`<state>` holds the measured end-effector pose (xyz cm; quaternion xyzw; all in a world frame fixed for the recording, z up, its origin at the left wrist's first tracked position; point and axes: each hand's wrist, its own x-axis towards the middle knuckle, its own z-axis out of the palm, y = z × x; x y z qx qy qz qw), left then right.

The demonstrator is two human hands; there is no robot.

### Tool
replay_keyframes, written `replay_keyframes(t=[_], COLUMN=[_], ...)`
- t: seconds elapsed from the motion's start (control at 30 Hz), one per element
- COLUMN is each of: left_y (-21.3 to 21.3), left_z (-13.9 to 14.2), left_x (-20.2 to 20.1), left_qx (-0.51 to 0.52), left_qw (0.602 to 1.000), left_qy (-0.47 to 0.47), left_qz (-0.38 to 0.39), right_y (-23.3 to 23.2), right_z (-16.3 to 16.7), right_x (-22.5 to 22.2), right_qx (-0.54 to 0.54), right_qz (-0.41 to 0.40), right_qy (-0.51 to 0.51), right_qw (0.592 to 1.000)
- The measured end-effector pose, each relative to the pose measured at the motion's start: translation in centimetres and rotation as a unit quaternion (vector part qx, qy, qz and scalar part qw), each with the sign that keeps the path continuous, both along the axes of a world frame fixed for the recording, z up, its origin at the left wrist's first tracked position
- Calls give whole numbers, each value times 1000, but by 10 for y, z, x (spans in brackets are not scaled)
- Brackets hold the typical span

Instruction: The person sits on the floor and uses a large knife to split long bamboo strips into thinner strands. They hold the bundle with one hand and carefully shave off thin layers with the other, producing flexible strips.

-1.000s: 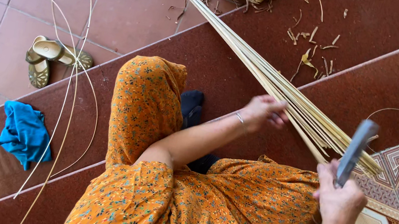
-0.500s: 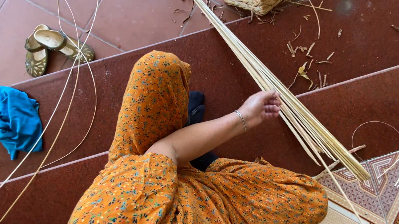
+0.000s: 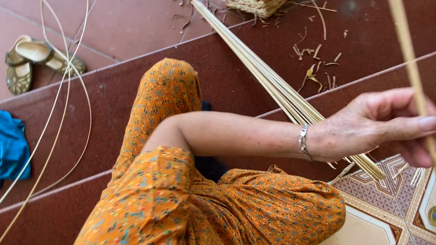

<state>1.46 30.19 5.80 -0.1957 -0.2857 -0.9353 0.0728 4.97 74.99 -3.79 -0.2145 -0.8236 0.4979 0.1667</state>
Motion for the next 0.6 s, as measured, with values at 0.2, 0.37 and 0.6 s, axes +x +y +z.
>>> replay_keyframes(t=[0.2,0.37,0.6], left_y=[-114,-235,-175], left_z=[39,20,-17], left_x=[15,39,44], left_qx=[-217,-723,-773], left_qw=[935,507,502], left_qy=[110,-158,98], left_qz=[256,441,375], right_y=[20,-22,-255], right_z=[17,35,48], right_x=[46,22,-50], right_qx=[-143,-186,-20], right_qz=[16,138,299], right_qy=[25,40,61], right_qw=[989,972,952])
